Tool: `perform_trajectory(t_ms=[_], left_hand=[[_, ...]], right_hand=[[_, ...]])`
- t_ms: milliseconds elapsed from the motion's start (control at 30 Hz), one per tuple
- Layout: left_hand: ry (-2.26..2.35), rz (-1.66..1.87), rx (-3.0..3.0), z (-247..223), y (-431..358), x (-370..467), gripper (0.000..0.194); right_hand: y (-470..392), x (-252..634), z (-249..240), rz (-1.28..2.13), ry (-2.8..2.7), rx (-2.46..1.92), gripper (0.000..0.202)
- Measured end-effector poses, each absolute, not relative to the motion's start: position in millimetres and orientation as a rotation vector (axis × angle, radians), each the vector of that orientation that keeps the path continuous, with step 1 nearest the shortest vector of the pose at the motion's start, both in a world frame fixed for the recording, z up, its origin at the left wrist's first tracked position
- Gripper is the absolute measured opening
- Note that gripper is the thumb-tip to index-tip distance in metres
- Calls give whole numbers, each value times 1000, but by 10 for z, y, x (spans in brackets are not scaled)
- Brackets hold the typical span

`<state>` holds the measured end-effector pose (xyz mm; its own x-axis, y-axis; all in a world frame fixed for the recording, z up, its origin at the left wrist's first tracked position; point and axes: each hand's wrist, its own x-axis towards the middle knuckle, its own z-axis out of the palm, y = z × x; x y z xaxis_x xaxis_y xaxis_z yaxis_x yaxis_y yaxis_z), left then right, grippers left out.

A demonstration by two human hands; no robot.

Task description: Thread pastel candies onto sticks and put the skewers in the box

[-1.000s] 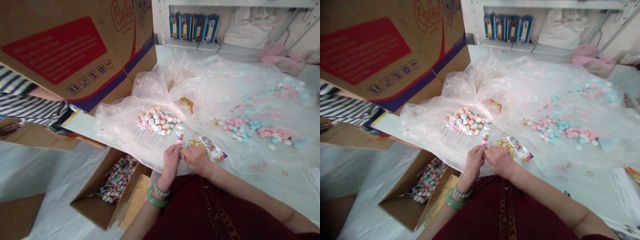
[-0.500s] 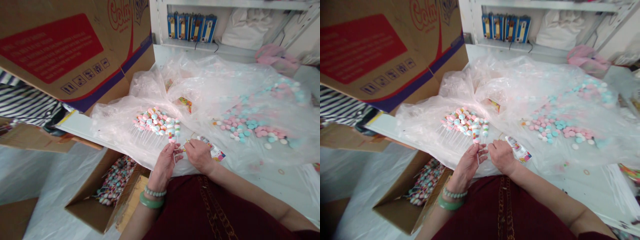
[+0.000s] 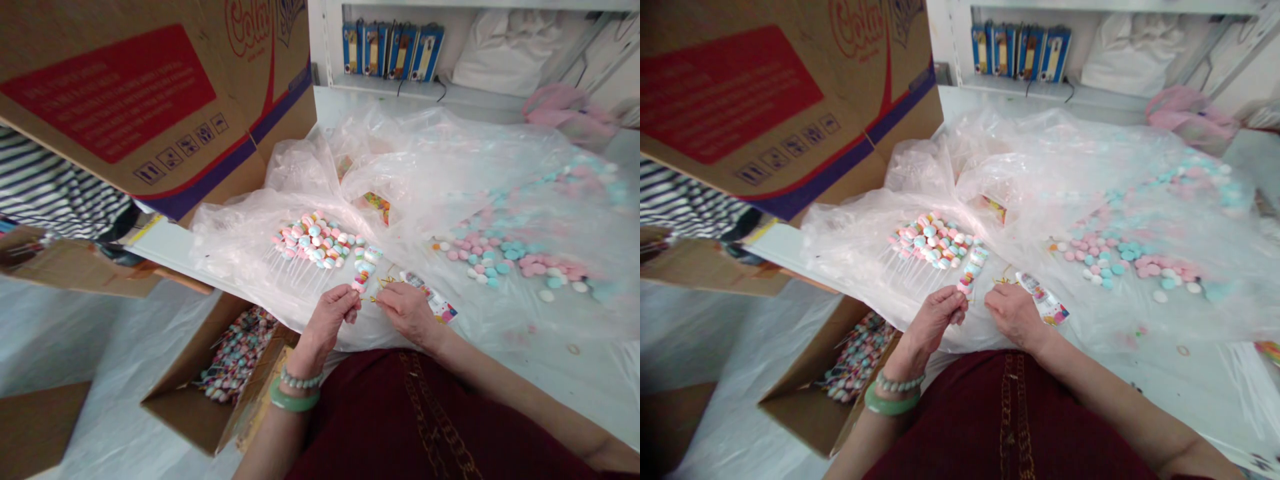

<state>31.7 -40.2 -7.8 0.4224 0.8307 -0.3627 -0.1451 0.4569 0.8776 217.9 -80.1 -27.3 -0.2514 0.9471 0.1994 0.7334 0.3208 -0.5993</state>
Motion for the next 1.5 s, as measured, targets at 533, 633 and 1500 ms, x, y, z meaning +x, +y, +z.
perform_trajectory(t_ms=[533,633,1500], left_hand=[[1080,742,971,-134,-367,359,33],[1169,700,865,-178,-364,412,30],[1195,831,751,-210,-549,755,39]], right_hand=[[-679,2088,-169,1808,-834,-1275,10],[-691,2046,-93,1568,-913,-1320,7],[-735,1856,-297,925,-1160,-1680,28]])
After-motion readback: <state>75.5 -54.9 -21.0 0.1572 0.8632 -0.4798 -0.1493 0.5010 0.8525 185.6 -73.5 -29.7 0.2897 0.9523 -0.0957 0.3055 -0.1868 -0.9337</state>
